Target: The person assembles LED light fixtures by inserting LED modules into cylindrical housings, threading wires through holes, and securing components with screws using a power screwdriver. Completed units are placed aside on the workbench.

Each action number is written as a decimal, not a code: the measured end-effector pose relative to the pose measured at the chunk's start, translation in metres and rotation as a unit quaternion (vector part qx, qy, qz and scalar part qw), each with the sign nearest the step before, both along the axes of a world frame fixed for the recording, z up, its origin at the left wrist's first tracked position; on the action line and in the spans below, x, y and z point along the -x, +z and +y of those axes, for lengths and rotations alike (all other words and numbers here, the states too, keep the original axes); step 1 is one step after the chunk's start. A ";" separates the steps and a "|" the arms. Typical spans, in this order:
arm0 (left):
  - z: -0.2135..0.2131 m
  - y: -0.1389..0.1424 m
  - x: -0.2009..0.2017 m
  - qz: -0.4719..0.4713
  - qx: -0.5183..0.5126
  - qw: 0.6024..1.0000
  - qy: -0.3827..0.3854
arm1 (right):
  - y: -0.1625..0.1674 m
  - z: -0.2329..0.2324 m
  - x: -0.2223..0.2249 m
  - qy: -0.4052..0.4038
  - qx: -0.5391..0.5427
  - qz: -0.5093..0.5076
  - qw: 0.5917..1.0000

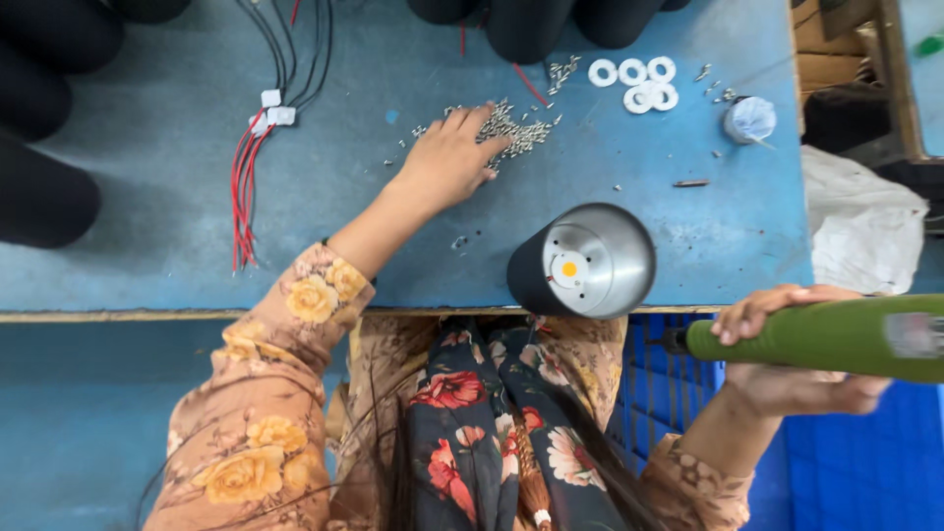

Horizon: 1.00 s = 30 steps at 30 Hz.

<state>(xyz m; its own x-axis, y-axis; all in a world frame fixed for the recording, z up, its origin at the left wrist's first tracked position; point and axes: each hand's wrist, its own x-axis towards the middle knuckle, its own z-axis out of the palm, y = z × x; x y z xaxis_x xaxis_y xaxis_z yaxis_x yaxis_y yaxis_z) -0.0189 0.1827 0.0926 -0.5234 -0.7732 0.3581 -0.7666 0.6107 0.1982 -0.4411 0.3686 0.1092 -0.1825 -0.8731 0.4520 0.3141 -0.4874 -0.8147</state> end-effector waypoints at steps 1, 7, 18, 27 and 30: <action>0.000 -0.008 0.003 0.010 -0.008 1.000 0.004 | 0.002 0.001 -0.004 -0.012 -0.006 0.008 1.000; 0.007 -0.031 0.008 0.100 -0.002 0.994 0.053 | -0.004 -0.001 -0.023 0.051 0.006 -0.063 0.997; 0.020 -0.045 -0.019 0.193 0.089 0.976 0.045 | -0.029 -0.028 -0.017 0.235 -0.085 -0.028 0.968; 0.015 -0.044 -0.034 0.265 0.048 0.960 0.072 | -0.053 -0.145 0.070 0.656 -0.211 0.145 0.710; 0.010 -0.041 -0.038 0.288 0.041 0.955 0.057 | -0.053 -0.117 0.047 0.514 -0.142 0.028 0.845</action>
